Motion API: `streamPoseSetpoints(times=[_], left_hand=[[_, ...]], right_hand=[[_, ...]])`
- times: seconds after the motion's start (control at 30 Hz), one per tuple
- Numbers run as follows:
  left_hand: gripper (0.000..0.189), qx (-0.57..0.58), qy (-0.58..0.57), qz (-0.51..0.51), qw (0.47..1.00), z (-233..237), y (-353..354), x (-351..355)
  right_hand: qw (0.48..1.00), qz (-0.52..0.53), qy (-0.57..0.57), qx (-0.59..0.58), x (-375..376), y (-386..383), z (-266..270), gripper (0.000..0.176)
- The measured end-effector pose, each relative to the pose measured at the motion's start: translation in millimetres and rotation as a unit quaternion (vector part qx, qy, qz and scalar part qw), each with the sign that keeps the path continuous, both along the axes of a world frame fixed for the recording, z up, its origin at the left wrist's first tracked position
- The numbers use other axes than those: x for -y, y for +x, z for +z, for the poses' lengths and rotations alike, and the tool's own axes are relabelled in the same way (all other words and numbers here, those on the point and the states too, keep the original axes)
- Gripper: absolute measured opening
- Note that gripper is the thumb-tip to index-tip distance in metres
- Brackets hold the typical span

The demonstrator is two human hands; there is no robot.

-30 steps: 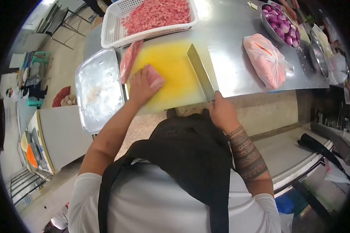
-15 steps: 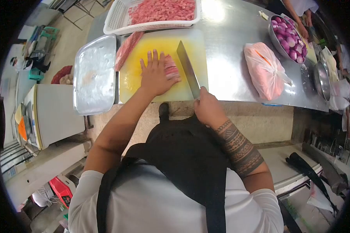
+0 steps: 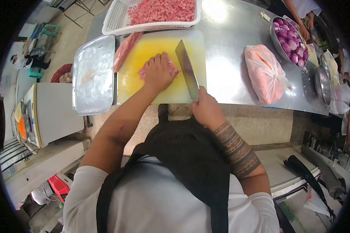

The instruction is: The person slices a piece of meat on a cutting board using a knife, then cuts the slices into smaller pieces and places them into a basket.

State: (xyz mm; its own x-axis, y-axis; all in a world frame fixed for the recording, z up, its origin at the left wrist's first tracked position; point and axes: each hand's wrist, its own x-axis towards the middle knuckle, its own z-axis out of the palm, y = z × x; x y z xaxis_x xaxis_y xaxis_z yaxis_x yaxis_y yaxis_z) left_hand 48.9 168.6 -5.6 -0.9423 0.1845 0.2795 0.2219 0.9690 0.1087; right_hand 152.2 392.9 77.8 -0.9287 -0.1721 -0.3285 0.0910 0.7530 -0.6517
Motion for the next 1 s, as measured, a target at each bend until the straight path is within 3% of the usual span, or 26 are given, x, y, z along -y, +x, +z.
streamPoseSetpoints(times=[0.2, 0.4, 0.5, 0.6, 0.7, 0.8, 1.0], left_hand=[[0.113, 0.052, -0.020, -0.062, 0.997, 11.8, 1.4, 16.2], [0.113, 0.082, -0.010, -0.058, 0.995, 10.9, -2.0, 15.7], [0.100, 0.103, -0.018, -0.071, 0.992, 28.4, 1.2, 15.5], [0.076, -0.037, -0.002, -0.056, 0.998, 6.0, -5.6, 19.1], [0.052, 0.082, 0.171, -0.065, 0.980, -1.0, -16.4, 16.0], [0.044, -0.025, 0.067, -0.046, 0.996, -2.9, -10.5, 9.5], [0.043, -0.020, 0.057, -0.036, 0.998, -4.3, -11.2, 9.3]], right_hand=[[1.000, -0.009, 0.016, 0.011, -2.0, 1.7, -6.2, 0.035], [0.999, 0.002, 0.038, -0.003, 3.8, 1.7, -9.3, 0.032], [0.999, 0.001, 0.047, -0.005, 7.9, -0.1, -10.4, 0.031], [0.998, 0.010, 0.067, -0.016, 6.2, -1.3, -10.1, 0.030], [0.995, 0.034, 0.086, -0.049, 5.7, -2.8, -10.4, 0.027], [0.992, 0.052, 0.106, -0.042, 13.4, -7.4, 4.4, 0.025], [0.986, 0.075, 0.138, -0.052, 23.7, -15.2, 1.9, 0.023]])
